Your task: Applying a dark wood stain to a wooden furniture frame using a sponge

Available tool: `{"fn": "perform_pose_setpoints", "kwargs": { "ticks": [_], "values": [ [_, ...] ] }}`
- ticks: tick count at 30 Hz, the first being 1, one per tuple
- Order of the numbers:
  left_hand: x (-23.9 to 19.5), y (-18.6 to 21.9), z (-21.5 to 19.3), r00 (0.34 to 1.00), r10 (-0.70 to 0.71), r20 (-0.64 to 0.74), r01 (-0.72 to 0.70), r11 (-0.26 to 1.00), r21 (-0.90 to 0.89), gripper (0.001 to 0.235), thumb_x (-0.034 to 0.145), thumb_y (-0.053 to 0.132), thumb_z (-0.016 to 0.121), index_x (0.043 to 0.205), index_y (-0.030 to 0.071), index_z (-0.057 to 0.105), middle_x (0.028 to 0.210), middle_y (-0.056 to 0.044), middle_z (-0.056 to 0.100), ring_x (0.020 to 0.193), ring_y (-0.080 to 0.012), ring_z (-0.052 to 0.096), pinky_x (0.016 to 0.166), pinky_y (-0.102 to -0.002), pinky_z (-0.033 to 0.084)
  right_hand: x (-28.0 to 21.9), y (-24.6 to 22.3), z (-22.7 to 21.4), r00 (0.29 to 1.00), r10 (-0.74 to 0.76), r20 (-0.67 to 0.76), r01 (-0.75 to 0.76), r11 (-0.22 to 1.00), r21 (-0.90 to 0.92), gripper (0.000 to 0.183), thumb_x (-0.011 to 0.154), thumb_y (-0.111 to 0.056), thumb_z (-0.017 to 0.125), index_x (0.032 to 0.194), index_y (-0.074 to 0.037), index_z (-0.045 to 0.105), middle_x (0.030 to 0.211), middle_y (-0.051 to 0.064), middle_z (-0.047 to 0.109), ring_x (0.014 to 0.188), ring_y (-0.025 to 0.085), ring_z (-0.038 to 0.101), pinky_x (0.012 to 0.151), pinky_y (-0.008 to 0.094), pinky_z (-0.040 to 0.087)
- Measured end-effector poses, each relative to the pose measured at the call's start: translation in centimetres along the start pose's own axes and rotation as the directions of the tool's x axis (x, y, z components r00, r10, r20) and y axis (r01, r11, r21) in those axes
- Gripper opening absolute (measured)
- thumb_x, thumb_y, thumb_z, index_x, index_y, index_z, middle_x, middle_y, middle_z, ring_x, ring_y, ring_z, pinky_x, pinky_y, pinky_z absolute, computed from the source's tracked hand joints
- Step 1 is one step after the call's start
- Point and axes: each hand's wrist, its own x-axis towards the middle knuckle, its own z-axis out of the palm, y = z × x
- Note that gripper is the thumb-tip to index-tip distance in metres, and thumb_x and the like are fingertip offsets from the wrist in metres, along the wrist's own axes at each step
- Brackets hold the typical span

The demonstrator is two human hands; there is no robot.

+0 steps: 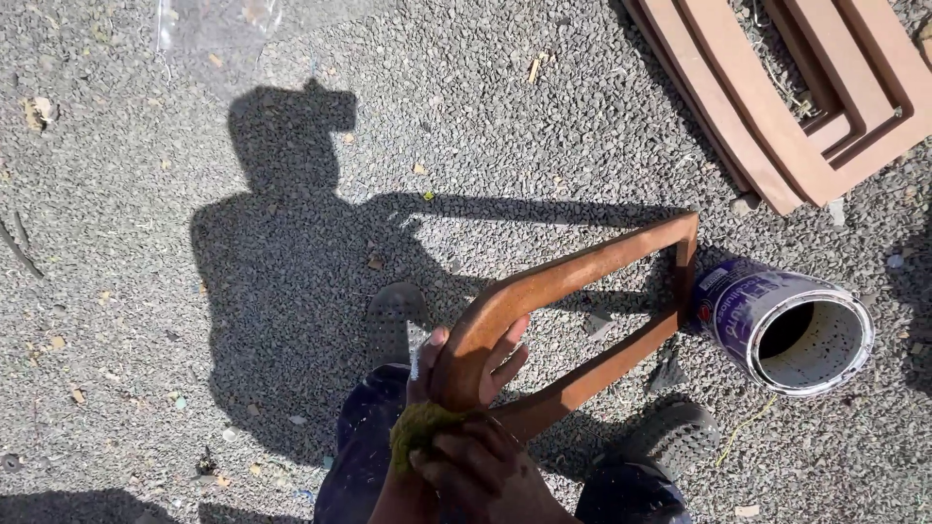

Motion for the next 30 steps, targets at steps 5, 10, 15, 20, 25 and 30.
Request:
{"fn": "perform_pose_setpoints", "kwargs": {
  "ticks": [5, 10, 15, 20, 25, 30],
  "values": [
    [-0.7, 1.2, -4.4, 0.953, -0.242, 0.181, 0.279, 0.935, -0.218, 0.014, 0.103, 0.043, 0.065, 0.113, 0.042, 0.075, 0.181, -0.015, 0.003, 0.156, -0.0405, 0.026, 0.110, -0.050, 0.054, 3.2, -0.5, 0.1, 0.913, -0.080, -0.401, 0.081, 0.997, -0.015, 0.009, 0.100, -0.006, 0.053, 0.105, -0.001, 0.060, 0.112, 0.012, 0.064, 0.098, 0.030, 0.063, 0.087, 0.046, 0.054],
    [-1.3, 1.7, -0.2, 0.905, -0.409, 0.114, 0.408, 0.764, -0.500, 0.092, 0.096, 0.054, 0.061, 0.170, 0.024, 0.015, 0.162, -0.016, 0.031, 0.131, -0.0341, 0.051, 0.107, -0.048, 0.051, 4.3, -1.7, 1.6, 0.823, 0.170, -0.541, -0.175, 0.984, 0.043, 0.009, 0.094, -0.003, 0.059, 0.103, 0.000, 0.060, 0.102, 0.015, 0.062, 0.098, 0.031, 0.060, 0.086, 0.044, 0.053],
    [-1.5, 0.5, 4.9, 0.934, -0.320, -0.158, 0.237, 0.887, -0.395, 0.103, 0.094, 0.058, 0.059, 0.167, 0.001, 0.016, 0.101, -0.007, 0.058, 0.089, -0.0180, 0.063, 0.087, -0.037, 0.055, 7.1, -0.3, 0.0, 0.659, 0.415, -0.627, -0.312, 0.910, 0.274, 0.011, 0.099, -0.012, 0.055, 0.103, -0.004, 0.060, 0.105, 0.015, 0.057, 0.099, 0.023, 0.064, 0.086, 0.033, 0.057],
    [-1.0, 1.1, 6.8, 0.749, -0.107, -0.654, 0.184, 0.982, 0.049, 0.085, 0.076, 0.049, 0.056, 0.145, -0.001, 0.055, 0.145, -0.024, 0.059, 0.137, -0.0470, 0.053, 0.114, -0.063, 0.039, 7.1, 12.3, -3.8, 0.350, 0.576, -0.739, -0.671, 0.705, 0.232, 0.013, 0.096, -0.006, 0.063, 0.105, -0.005, 0.054, 0.101, 0.013, 0.056, 0.087, 0.026, 0.058, 0.075, 0.041, 0.048],
    [-1.7, 0.6, 4.0, 0.933, 0.011, -0.359, 0.049, 0.986, 0.159, 0.074, 0.084, 0.051, 0.071, 0.135, -0.002, 0.062, 0.147, -0.032, 0.055, 0.141, -0.0407, 0.051, 0.120, -0.058, 0.035, 5.2, 18.0, -7.3, 0.297, 0.727, -0.618, -0.807, 0.538, 0.244, 0.015, 0.103, -0.015, 0.057, 0.112, -0.004, 0.060, 0.100, 0.013, 0.067, 0.086, 0.028, 0.062, 0.066, 0.045, 0.047],
    [-1.5, 0.7, 4.4, 0.860, 0.006, -0.510, 0.052, 0.994, 0.099, 0.072, 0.084, 0.046, 0.062, 0.137, -0.003, 0.059, 0.144, -0.029, 0.060, 0.137, -0.0416, 0.055, 0.120, -0.055, 0.040, 5.9, 6.7, -4.5, 0.678, 0.538, -0.501, -0.497, 0.838, 0.226, 0.011, 0.102, -0.015, 0.061, 0.107, -0.006, 0.060, 0.099, 0.008, 0.062, 0.085, 0.022, 0.065, 0.069, 0.035, 0.061]
  ]
}}
